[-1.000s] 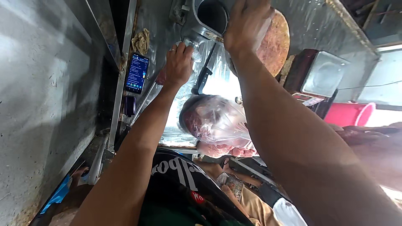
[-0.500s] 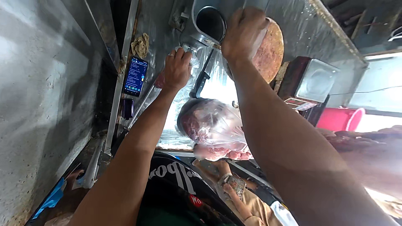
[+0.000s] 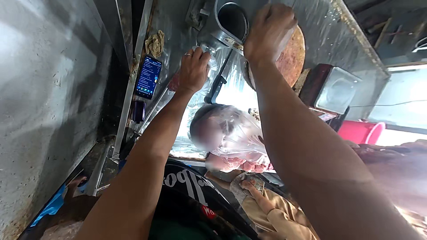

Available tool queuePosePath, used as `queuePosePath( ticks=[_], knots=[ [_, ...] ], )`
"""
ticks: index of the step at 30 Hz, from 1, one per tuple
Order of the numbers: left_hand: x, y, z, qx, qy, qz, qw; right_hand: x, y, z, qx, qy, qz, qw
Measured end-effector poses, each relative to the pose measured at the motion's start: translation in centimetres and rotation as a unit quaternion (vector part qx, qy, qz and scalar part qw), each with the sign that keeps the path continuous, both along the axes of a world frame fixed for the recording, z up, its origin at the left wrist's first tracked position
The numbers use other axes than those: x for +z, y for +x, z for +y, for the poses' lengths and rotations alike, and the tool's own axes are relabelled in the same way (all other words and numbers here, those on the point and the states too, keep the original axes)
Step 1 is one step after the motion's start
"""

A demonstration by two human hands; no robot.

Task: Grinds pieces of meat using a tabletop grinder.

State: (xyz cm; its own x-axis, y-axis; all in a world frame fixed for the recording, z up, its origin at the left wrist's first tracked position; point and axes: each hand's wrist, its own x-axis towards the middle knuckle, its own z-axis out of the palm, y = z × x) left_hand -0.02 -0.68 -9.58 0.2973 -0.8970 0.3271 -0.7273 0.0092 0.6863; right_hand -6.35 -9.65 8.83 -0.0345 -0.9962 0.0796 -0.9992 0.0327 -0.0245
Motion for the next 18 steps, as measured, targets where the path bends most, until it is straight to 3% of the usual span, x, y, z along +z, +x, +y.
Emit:
queuePosePath(
  ticks=[18],
  knots=[
    [0.33, 0.41, -0.06, -0.008, 0.002, 0.015, 1.000, -0.02, 0.07, -0.33, -0.003, 0.006, -0.027, 1.000]
  ],
)
